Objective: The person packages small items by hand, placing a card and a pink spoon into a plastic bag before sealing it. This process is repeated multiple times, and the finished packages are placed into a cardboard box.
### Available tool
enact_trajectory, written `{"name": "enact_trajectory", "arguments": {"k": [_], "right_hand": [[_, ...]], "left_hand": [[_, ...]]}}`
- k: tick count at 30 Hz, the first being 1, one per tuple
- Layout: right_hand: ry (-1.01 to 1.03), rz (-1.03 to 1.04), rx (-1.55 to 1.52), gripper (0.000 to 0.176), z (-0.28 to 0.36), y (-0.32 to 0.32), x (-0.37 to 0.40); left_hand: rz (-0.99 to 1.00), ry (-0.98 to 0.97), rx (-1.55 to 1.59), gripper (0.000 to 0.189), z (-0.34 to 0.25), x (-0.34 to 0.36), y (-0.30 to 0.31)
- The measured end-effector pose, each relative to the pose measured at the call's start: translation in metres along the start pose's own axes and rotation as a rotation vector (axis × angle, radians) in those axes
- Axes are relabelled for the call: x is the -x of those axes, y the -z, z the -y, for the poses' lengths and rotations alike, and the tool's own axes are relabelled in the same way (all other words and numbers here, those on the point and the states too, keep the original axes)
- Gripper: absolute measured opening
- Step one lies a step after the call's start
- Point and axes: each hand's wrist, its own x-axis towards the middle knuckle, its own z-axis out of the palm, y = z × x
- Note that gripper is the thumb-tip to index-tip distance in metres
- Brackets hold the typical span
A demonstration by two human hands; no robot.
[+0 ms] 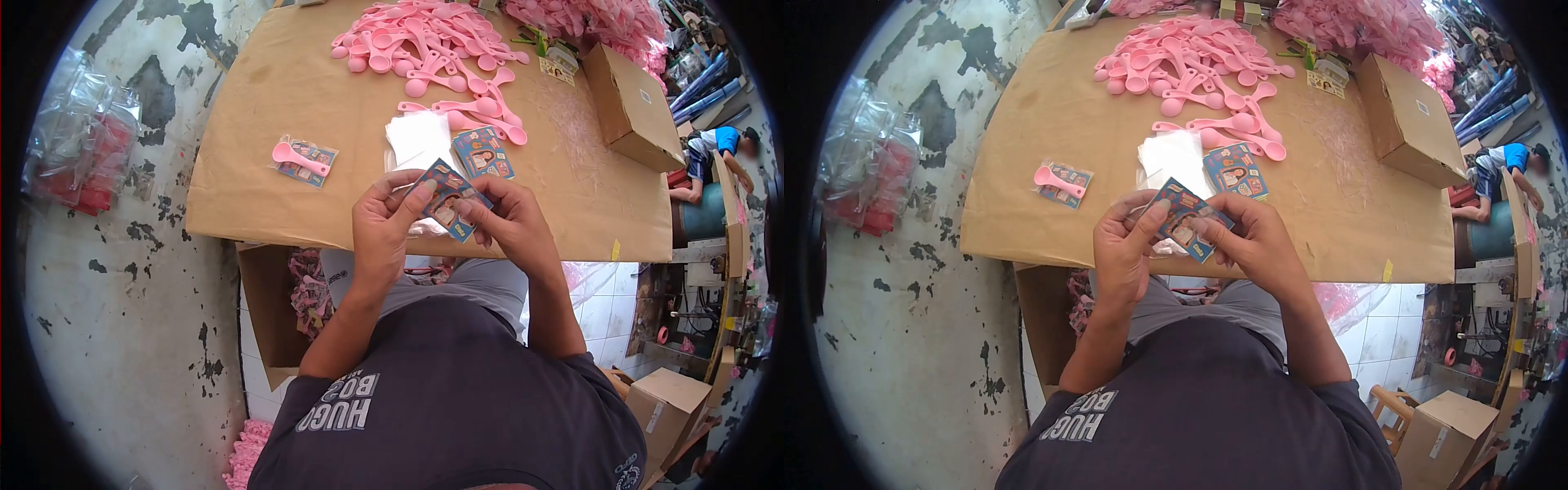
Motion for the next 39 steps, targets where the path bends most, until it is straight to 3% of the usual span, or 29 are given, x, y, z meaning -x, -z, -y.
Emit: {"name": "enact_trajectory", "arguments": {"k": [2, 11, 24, 33, 39], "right_hand": [[0.050, -0.060, -0.149, 0.020, -0.005, -0.003, 0.000], [0.154, -0.175, -0.257, 0.017, -0.019, -0.015, -0.001], [0.105, -0.118, -0.123, 0.015, -0.011, -0.005, 0.001], [0.197, -0.167, -0.237, 0.017, -0.018, -0.020, 0.001], [0.160, -0.145, -0.251, 0.015, -0.018, -0.016, 0.006]], "left_hand": [[-0.059, -0.068, 0.028, 0.029, -0.001, -0.002, -0.001], [-0.006, -0.081, 0.043, 0.027, 0.004, -0.002, -0.012], [0.033, -0.050, -0.028, 0.022, -0.003, 0.005, -0.009], [0.030, -0.077, -0.090, 0.020, 0.000, 0.011, -0.006], [-0.001, -0.136, 0.042, 0.019, -0.003, 0.010, -0.012]]}}
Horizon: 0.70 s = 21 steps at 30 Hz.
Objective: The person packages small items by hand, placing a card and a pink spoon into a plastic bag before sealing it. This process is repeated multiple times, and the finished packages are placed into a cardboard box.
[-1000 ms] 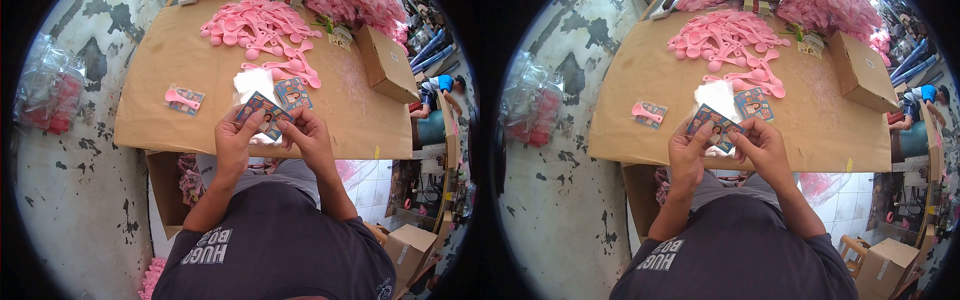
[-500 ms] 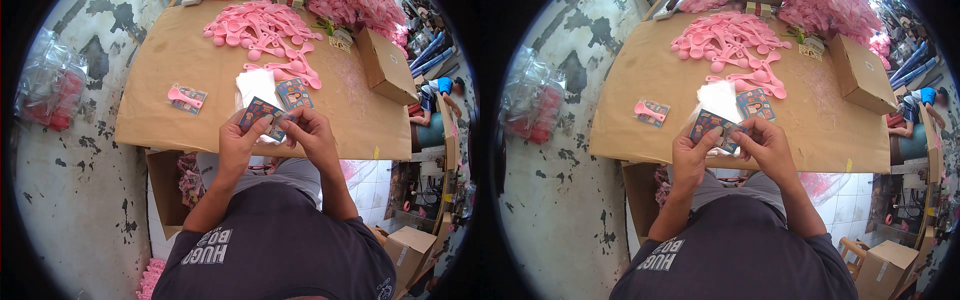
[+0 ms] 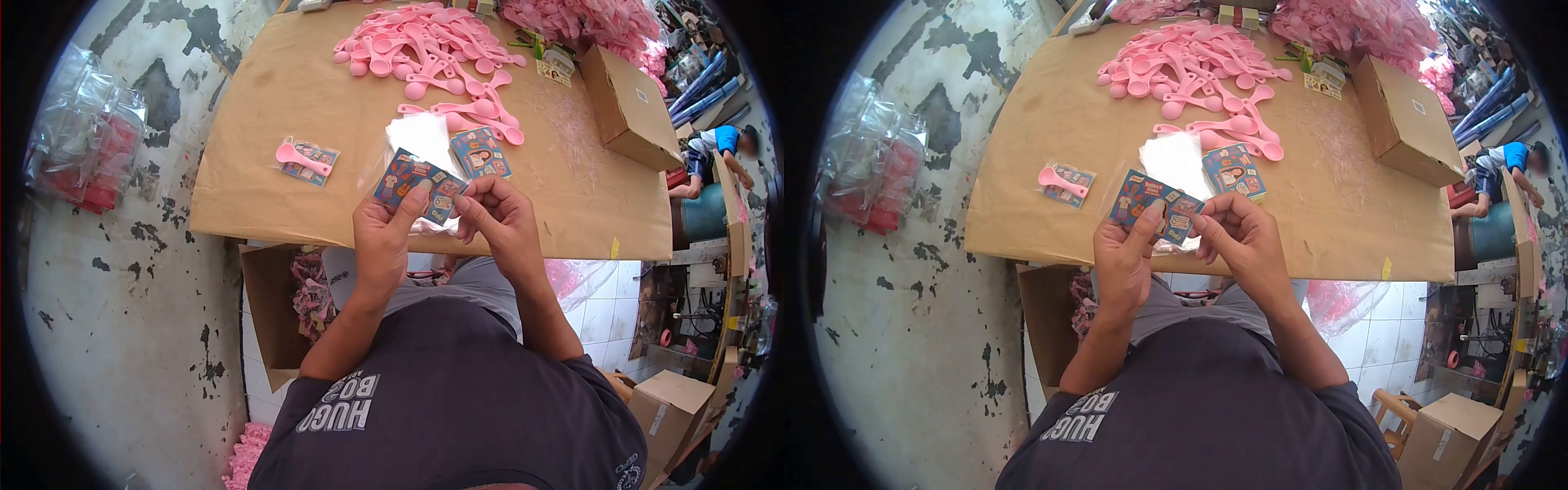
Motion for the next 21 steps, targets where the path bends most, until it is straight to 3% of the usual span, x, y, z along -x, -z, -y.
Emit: {"name": "enact_trajectory", "arguments": {"k": [15, 17, 21], "right_hand": [[0.065, -0.050, -0.026, 0.016, -0.010, -0.005, 0.000], [0.092, -0.033, -0.024, 0.018, -0.012, -0.004, 0.000], [0.062, -0.002, -0.045, 0.017, -0.012, -0.001, -0.001]], "left_hand": [[0.039, 0.064, -0.057, 0.025, 0.009, 0.002, -0.010], [0.068, 0.068, -0.080, 0.044, 0.008, 0.000, -0.009], [0.097, 0.017, -0.037, 0.055, 0.006, -0.004, -0.011]]}}
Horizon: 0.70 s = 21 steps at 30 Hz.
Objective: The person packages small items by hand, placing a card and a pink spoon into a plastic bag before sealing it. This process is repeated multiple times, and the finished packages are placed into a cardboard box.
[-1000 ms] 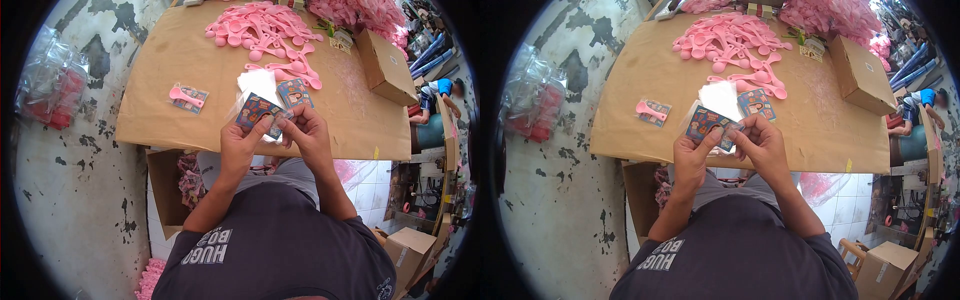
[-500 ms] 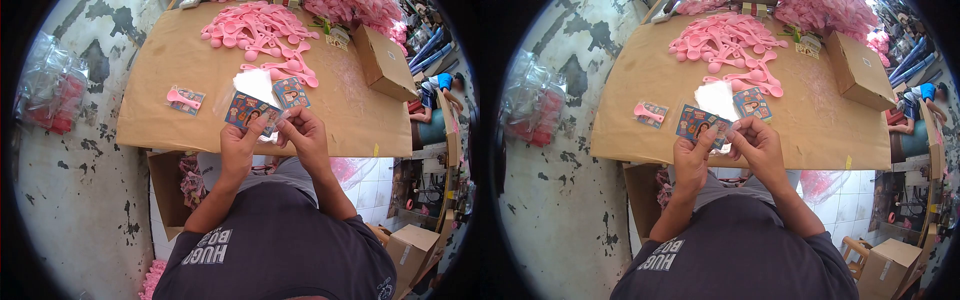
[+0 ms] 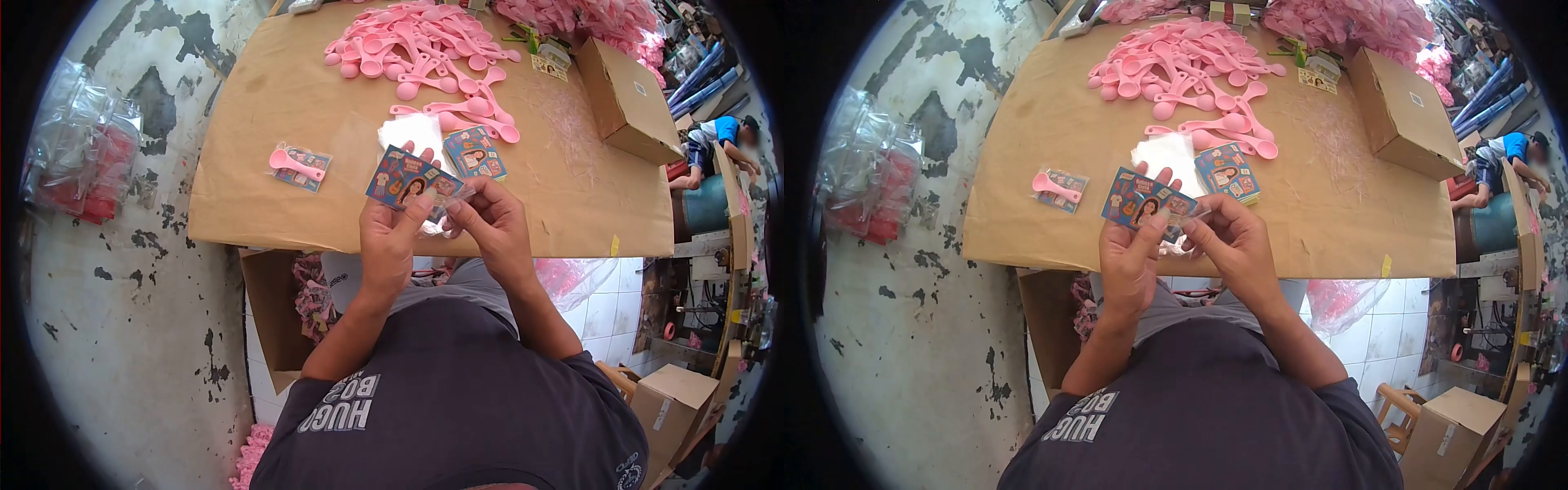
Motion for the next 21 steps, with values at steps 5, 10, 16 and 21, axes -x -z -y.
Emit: {"name": "enact_trajectory", "arguments": {"k": [5, 10, 16, 21], "right_hand": [[-0.080, 0.040, -0.054, 0.015, 0.001, -0.008, -0.001], [-0.173, 0.083, -0.050, 0.015, -0.001, -0.017, -0.003], [-0.166, 0.063, -0.038, 0.015, -0.003, -0.022, -0.002], [-0.137, 0.114, -0.047, 0.015, 0.001, -0.020, -0.001]], "left_hand": [[-0.030, -0.072, 0.292, 0.059, -0.012, -0.006, 0.004], [-0.021, -0.073, 0.407, 0.053, -0.011, -0.011, 0.008], [0.060, -0.070, 0.404, 0.048, -0.010, -0.011, 0.012], [0.109, -0.068, 0.488, 0.046, -0.007, -0.013, 0.019]]}}
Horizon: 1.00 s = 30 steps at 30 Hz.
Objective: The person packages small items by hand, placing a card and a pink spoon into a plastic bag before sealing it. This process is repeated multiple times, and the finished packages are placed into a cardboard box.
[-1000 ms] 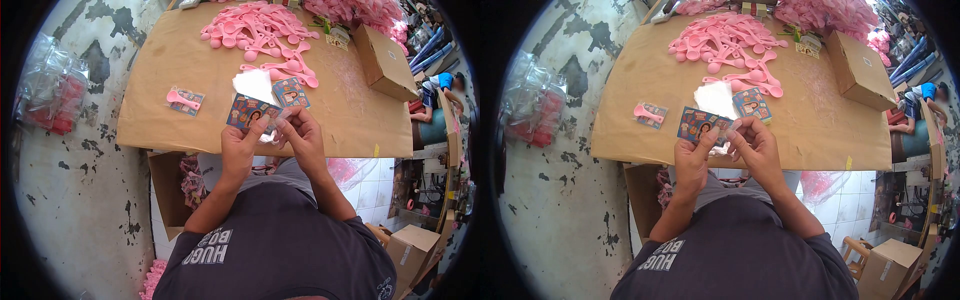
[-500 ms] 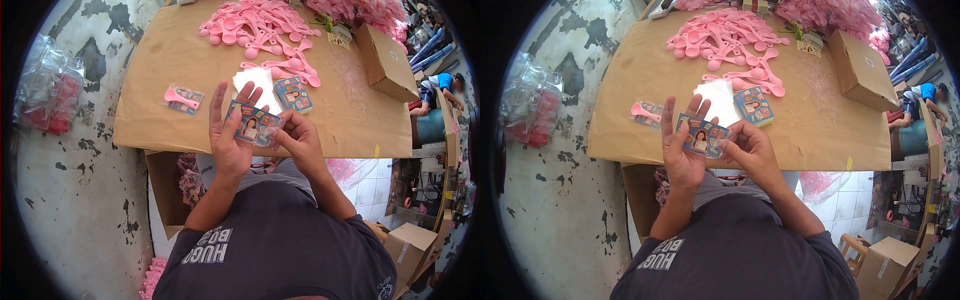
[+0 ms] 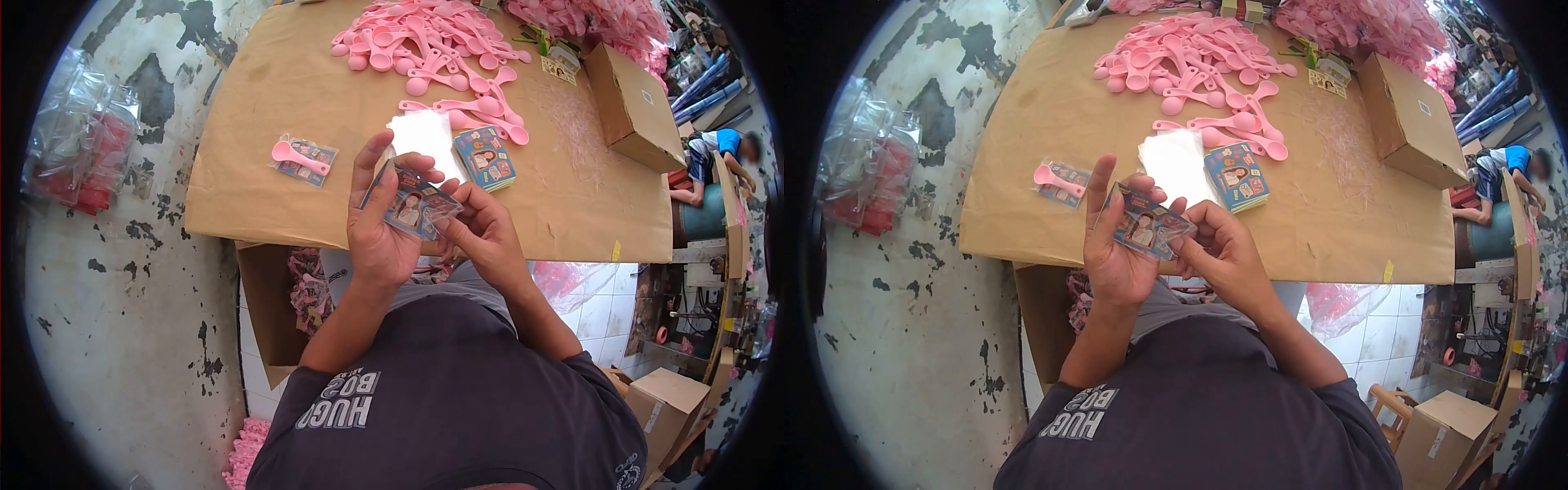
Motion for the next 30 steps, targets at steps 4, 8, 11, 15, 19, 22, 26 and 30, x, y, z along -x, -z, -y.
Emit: {"name": "enact_trajectory", "arguments": {"k": [4, 8, 11, 15, 19, 22, 26, 30], "right_hand": [[-0.028, -0.009, -0.012, 0.015, 0.000, 0.003, 0.003], [-0.008, -0.109, 0.069, 0.018, 0.000, -0.001, 0.005], [0.024, -0.157, 0.050, 0.019, -0.005, -0.002, 0.005], [0.077, -0.129, 0.104, 0.018, -0.003, 0.001, 0.007], [0.074, -0.118, 0.107, 0.023, -0.004, 0.007, 0.006], [0.053, -0.131, 0.076, 0.027, -0.002, 0.006, 0.005], [0.212, -0.178, 0.167, 0.032, -0.018, 0.006, -0.003], [0.235, -0.216, 0.195, 0.035, -0.020, 0.002, -0.005]], "left_hand": [[-0.025, 0.019, 0.013, 0.041, 0.002, 0.002, -0.014], [0.010, 0.063, -0.041, 0.043, 0.004, 0.004, -0.016], [0.015, 0.087, -0.042, 0.040, 0.008, 0.005, -0.017], [-0.002, 0.089, -0.042, 0.037, 0.011, 0.004, -0.019], [-0.020, 0.104, -0.040, 0.035, 0.011, 0.004, -0.026], [-0.012, 0.126, -0.074, 0.034, 0.013, 0.005, -0.029], [-0.021, 0.152, -0.140, 0.037, 0.020, 0.010, -0.026], [-0.065, 0.180, -0.175, 0.036, 0.023, 0.015, -0.022]]}}
